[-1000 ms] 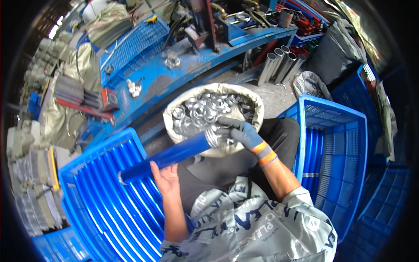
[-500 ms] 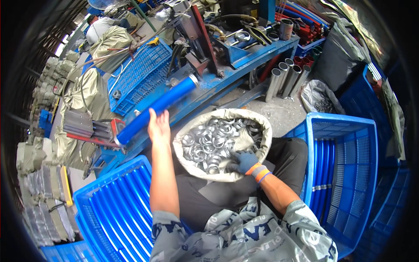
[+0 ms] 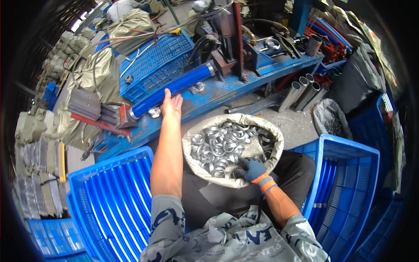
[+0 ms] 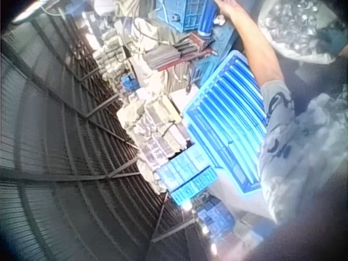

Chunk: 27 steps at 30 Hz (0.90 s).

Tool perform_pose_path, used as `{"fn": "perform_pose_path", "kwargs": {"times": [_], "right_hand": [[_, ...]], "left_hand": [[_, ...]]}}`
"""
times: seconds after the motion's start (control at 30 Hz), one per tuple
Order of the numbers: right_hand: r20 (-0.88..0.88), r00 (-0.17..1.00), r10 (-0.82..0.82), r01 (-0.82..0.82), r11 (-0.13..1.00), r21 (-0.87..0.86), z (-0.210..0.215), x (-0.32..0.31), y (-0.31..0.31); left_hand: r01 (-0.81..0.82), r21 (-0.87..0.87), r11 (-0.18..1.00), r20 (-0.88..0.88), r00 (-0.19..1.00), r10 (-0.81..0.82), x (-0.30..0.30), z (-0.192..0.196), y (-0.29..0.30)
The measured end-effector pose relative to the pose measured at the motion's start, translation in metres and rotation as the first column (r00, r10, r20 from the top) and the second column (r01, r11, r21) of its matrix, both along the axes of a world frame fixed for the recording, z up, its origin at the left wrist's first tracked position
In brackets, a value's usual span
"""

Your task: The person fits metal rings onto the ends of blue cylindrical tubes by hand, then organizes the assembled tubes into plastic crates.

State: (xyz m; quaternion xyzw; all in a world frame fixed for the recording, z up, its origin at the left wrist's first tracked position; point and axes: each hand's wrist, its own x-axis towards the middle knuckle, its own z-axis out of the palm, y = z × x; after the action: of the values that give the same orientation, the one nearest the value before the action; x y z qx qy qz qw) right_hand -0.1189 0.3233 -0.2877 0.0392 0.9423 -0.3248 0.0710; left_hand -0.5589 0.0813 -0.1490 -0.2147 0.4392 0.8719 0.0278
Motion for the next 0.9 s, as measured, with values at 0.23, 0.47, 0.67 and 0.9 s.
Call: {"fn": "perform_pose_path", "kwargs": {"times": [0.23, 0.47, 0.67, 0.9], "right_hand": [[-0.095, 0.994, -0.056, 0.063, 0.995, 0.078, -0.009, 0.014, -0.005], [-0.125, 0.99, 0.06, -0.045, 0.992, 0.116, -0.049, 0.002, -0.065], [-0.143, 0.987, 0.075, -0.054, 0.988, 0.144, -0.02, 0.022, -0.044], [-0.27, 0.96, 0.069, -0.013, 0.979, 0.202, -0.045, 0.023, -0.063]], "left_hand": [[0.216, -0.206, 0.954, -0.389, 0.877, -0.282, 0.212, 0.137, 0.053], [-0.448, -0.485, 0.751, -0.769, -0.191, -0.61, 0.447, 0.332, 0.047], [-0.636, -0.066, 0.769, -0.964, -0.159, -0.215, 0.494, 0.334, 0.006], [-0.594, -0.064, 0.802, -0.998, 0.015, -0.069, 0.554, 0.299, -0.096]]}}
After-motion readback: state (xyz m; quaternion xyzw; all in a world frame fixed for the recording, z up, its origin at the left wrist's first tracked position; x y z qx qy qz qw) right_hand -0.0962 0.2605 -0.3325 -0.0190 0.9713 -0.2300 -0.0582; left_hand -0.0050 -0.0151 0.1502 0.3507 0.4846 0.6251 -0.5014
